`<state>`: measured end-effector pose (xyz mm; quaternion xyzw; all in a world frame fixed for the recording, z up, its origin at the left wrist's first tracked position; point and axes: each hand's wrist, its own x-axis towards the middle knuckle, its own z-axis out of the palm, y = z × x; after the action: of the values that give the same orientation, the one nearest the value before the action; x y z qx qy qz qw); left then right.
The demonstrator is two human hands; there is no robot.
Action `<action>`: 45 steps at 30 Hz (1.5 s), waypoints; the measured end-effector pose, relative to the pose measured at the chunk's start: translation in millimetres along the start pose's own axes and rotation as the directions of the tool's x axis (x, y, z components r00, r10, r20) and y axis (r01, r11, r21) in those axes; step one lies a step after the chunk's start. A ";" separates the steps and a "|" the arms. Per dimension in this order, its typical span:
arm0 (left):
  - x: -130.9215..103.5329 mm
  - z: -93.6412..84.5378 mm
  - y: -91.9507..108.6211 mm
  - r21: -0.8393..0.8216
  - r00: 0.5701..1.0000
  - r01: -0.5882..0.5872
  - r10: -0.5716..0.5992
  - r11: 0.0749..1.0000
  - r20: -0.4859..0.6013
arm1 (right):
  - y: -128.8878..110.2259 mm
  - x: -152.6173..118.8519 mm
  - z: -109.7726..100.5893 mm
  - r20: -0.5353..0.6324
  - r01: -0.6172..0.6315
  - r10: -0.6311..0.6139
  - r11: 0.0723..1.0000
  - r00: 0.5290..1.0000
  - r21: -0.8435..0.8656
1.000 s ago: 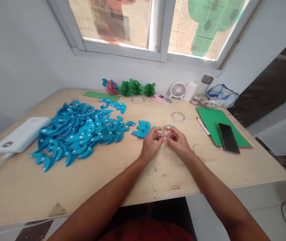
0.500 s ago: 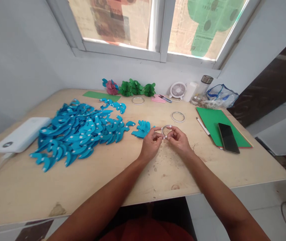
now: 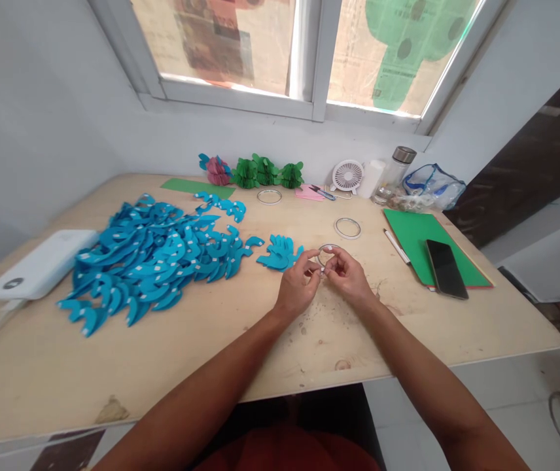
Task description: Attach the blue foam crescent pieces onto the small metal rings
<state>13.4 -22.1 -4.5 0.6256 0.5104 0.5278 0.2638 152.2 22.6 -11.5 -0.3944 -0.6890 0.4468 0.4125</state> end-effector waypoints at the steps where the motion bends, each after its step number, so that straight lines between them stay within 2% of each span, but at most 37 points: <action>1: -0.1 0.1 -0.1 -0.002 1.000 0.001 -0.001 1.000 0.000 | 0.0 -0.1 0.0 0.000 0.004 -0.004 1.000 1.000 -0.007; 16: 0.1 -0.4 1.2 0.009 0.999 -0.020 0.021 1.000 -0.032 | 6.0 -0.2 1.2 -0.011 0.024 -0.025 0.992 1.000 -0.121; 20: 2.3 -1.0 -4.7 -0.029 0.992 -0.008 0.004 1.000 -0.128 | 4.1 -0.1 -1.0 -0.013 0.011 -0.013 0.993 1.000 -0.121; 23: 5.5 -2.5 -11.9 -0.097 0.969 -0.010 -0.014 0.995 -0.247 | 2.3 -0.3 -1.8 0.007 -0.002 0.003 0.995 1.000 -0.100; 25: 7.1 -4.0 -14.5 -0.129 0.959 -0.019 -0.018 0.991 -0.283 | 2.4 -0.5 -1.7 0.033 -0.005 0.008 0.996 0.999 -0.085; 32: 6.1 -7.0 -5.0 -0.015 0.965 -0.147 0.140 0.989 -0.222 | 3.0 -2.4 -0.7 0.137 -0.018 0.027 0.997 0.990 -0.070; 38: 2.9 -4.9 -2.2 0.057 0.963 -0.204 0.211 0.977 -0.166 | -1.8 -4.8 0.4 0.185 -0.024 0.040 0.996 0.982 -0.086; 45: 1.2 -3.3 -4.4 0.106 0.955 -0.236 0.250 0.966 -0.157 | -4.4 -5.3 0.6 0.199 -0.029 0.042 0.997 0.979 -0.065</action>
<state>8.6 -20.3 -6.9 0.6473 0.4723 0.5850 0.1254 152.7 16.3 -8.7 -0.3722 -0.7334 0.4699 0.3206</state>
